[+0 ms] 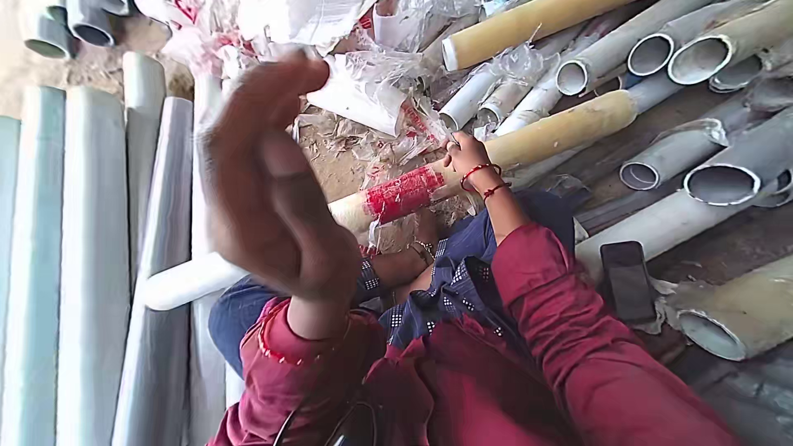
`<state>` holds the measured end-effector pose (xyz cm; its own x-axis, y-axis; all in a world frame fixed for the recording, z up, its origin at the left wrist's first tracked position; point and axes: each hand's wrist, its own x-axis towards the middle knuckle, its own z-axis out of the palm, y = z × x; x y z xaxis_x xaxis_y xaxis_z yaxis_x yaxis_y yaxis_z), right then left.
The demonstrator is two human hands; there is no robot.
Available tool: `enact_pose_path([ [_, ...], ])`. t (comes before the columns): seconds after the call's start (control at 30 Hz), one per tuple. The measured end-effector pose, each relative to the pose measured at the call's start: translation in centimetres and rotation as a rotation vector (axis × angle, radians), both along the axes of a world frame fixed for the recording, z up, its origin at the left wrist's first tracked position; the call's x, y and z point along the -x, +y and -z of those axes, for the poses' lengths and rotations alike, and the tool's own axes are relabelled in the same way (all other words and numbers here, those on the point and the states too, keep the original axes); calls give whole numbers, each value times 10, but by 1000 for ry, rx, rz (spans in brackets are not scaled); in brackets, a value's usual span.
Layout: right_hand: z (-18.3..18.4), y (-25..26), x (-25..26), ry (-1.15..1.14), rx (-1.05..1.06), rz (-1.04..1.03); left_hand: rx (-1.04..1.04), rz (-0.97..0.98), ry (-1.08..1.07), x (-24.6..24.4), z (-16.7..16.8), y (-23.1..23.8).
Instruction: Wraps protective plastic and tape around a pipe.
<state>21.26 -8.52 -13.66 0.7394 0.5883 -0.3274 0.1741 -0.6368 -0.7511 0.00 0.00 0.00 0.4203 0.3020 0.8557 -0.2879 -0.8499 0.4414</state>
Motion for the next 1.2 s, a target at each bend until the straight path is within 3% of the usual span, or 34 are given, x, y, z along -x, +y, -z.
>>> enact_pose_path([
  [0.13, 5, -17, -30, -58, 121, -18, 201, -90, 779, -63, 120, 22],
  [0.23, 25, -14, -23, 41, 266, -57, 248, -100, 1093, -85, 177, 27],
  [0.33, 14, -5, -5, 57, 353, -115, 200, -97, 1218, -88, 204, 22],
  [0.5, 17, 6, -6, 113, 274, -191, 65, -54, 1011, -84, 226, 11],
  [0.7, 24, 12, -11, 135, 257, -179, 55, -161, 1143, -94, 222, -2],
  [0.87, 23, 10, -12, 115, 270, -208, 5, -100, 1059, -94, 232, 3],
  [1.03, 27, 10, -11, 89, 313, -201, 246, -84, 985, -75, 225, 33],
  [1.1, 32, 11, -10, 46, 327, -223, 427, -251, 966, -55, 193, 34],
  [1.17, 37, 14, -11, 5, 339, -236, 700, -411, 1213, -54, 112, 10],
  [1.2, 39, 15, -12, -8, 348, -237, 765, -428, 1366, -55, 91, 10],
])
